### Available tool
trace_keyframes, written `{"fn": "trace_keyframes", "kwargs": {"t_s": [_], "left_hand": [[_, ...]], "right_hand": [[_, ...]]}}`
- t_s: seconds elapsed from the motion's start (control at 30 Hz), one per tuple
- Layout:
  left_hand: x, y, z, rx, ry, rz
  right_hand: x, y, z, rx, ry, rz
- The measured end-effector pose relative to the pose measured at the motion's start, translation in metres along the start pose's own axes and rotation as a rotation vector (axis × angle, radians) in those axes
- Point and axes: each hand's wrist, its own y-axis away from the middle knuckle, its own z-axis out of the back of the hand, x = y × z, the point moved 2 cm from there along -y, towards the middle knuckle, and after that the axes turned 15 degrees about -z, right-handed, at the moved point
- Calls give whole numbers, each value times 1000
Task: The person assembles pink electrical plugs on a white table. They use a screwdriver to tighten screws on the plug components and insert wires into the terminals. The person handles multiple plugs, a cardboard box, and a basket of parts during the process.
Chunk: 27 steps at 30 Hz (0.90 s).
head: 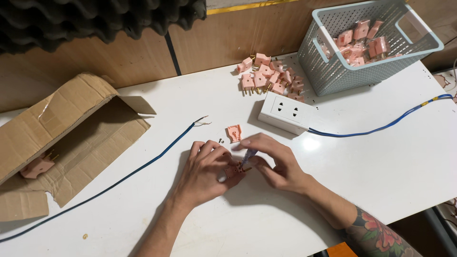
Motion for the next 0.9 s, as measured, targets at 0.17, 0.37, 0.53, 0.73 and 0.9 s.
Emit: {"fn": "trace_keyframes", "kwargs": {"t_s": [0.17,0.37,0.53,0.73,0.9], "left_hand": [[-1,-2,1,15,-12,-19],[-3,-1,3,14,-38,-32],[-6,-6,7,15,-21,-21],[-1,-4,3,7,-29,-44],[1,1,0,7,-65,-77]], "right_hand": [[-17,10,8,-70,87,62],[-8,7,7,-39,117,88],[-2,7,4,-51,82,96],[6,4,3,-73,84,121],[3,5,4,-63,134,148]]}}
